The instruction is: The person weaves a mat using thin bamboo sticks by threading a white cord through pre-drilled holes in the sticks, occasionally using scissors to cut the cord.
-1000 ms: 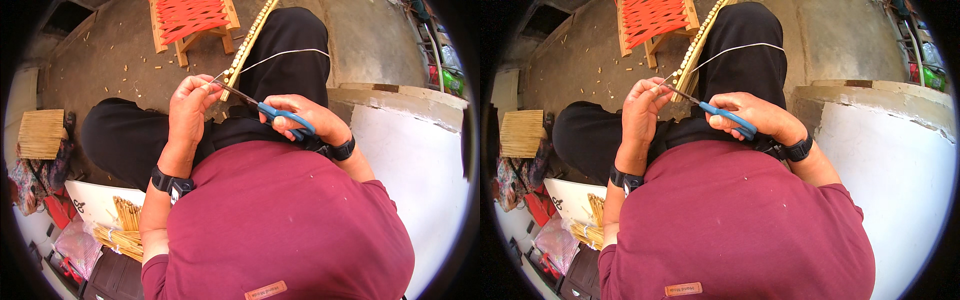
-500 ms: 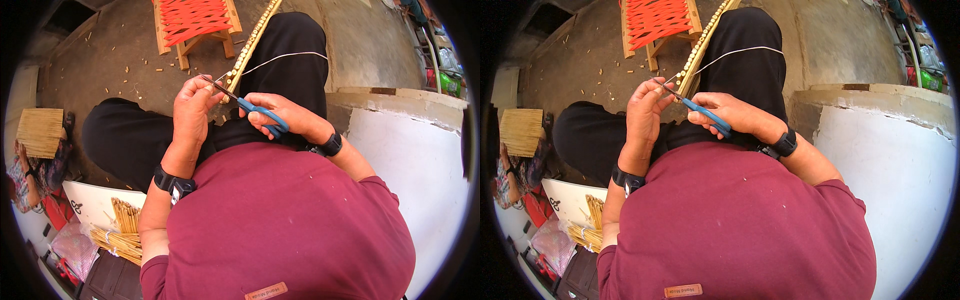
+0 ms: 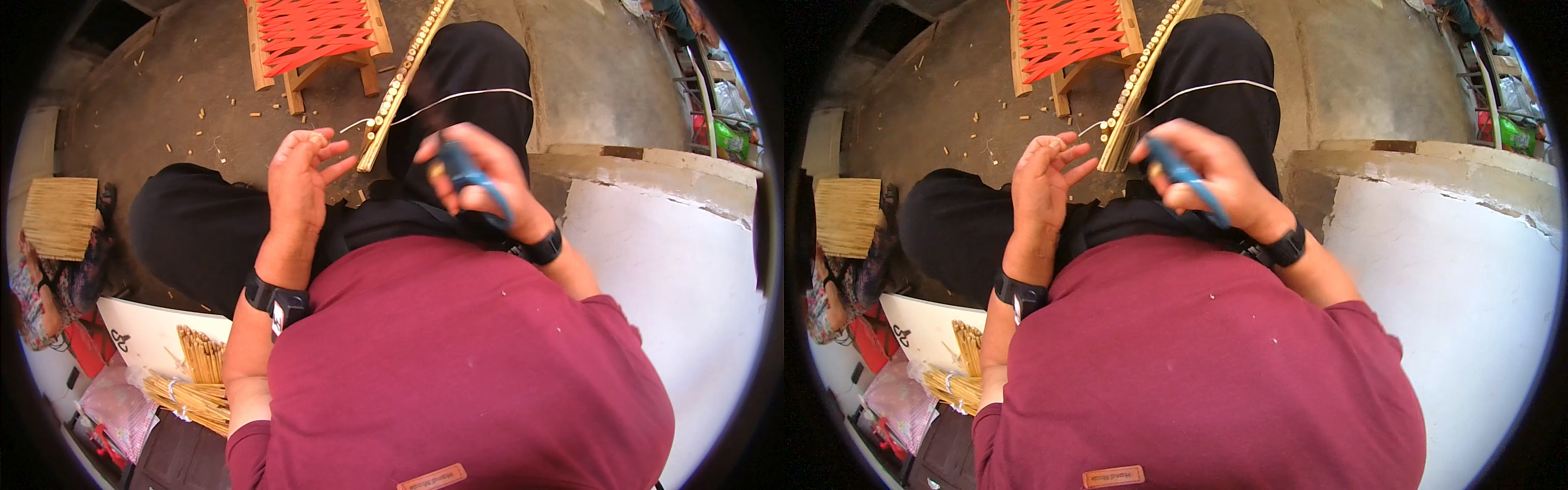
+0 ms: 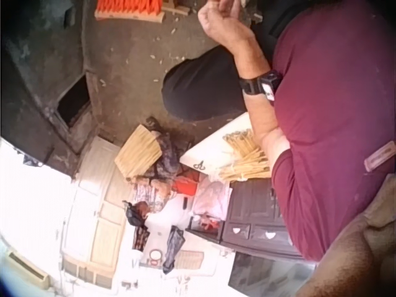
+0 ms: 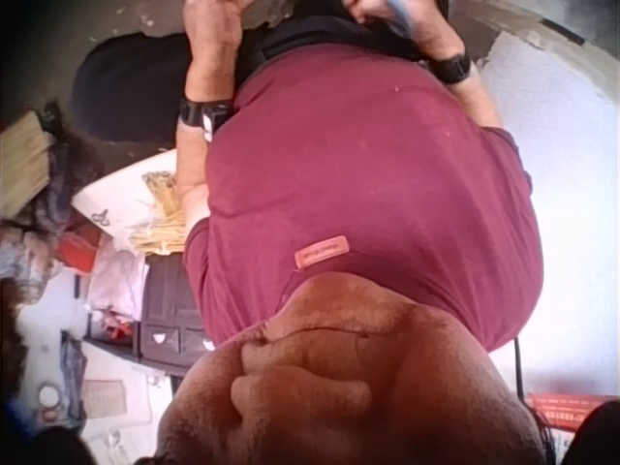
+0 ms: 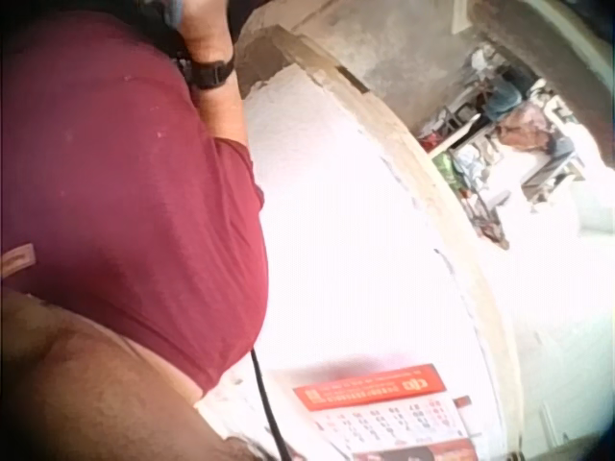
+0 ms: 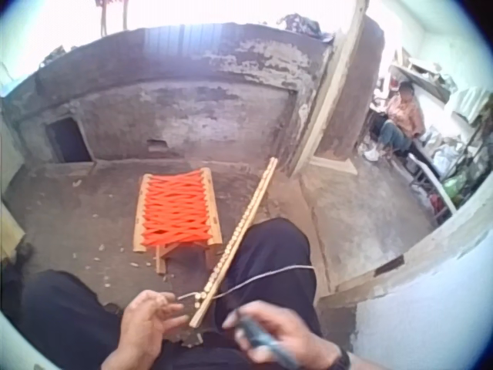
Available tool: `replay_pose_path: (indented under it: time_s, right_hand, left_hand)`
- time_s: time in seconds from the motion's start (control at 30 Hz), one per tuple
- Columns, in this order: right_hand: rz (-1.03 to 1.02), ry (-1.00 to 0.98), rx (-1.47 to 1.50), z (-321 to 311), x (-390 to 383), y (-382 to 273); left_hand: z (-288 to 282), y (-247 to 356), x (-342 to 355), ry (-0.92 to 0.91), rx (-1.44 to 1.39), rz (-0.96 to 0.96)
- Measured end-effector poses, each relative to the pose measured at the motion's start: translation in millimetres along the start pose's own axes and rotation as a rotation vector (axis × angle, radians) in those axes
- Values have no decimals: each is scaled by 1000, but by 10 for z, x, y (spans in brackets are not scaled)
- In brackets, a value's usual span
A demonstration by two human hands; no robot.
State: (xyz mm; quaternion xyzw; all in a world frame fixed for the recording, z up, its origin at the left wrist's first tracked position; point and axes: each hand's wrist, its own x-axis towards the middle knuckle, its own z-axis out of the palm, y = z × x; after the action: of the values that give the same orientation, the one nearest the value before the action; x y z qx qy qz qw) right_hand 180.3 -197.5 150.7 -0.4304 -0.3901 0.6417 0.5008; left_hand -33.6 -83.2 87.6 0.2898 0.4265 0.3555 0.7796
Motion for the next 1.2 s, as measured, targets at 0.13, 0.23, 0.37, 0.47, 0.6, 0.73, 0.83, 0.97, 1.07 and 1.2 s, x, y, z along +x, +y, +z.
replay_pose_path:
  time_s: [0.13, 0.23, 0.37, 0.47, 0.6, 0.73, 0.83, 0.97, 1.07, 1.2]
  right_hand:
    - [-613, 610, -261, -460, -311, -40]
    - [-259, 1047, -396, -1128, -540, 465]
    - [333, 937, -849, -2334, -1641, 2495]
    - [149, 1002, 54, -1942, -1766, 3268]
    - [522, 841, -684, -1700, -1473, 2678]
    - [118, 999, -1019, -1940, -1145, 1684]
    - [-358, 1051, -873, -1367, -422, 436]
    - [-737, 647, -915, -579, 161, -186]
    - [-351, 472, -903, -122, 402, -29]
    - [-70, 277, -1092, 50, 465, 370]
  left_hand:
    - [-308, 3, 176, -86, 545, -246]
    - [-272, -201, 161, 63, 1049, 533]
    - [13, 55, 96, -82, 491, 170]
    - [25, -38, 19, -187, 649, 170]
    - [75, -253, -6, -253, 1172, 402]
    - [112, -424, 153, -256, 1188, 675]
    - [147, -424, 148, -236, 1089, 620]
    - [254, -344, 83, -245, 1083, 434]
    - [154, -403, 149, -190, 1058, 602]
    - [62, -429, 202, -193, 945, 633]
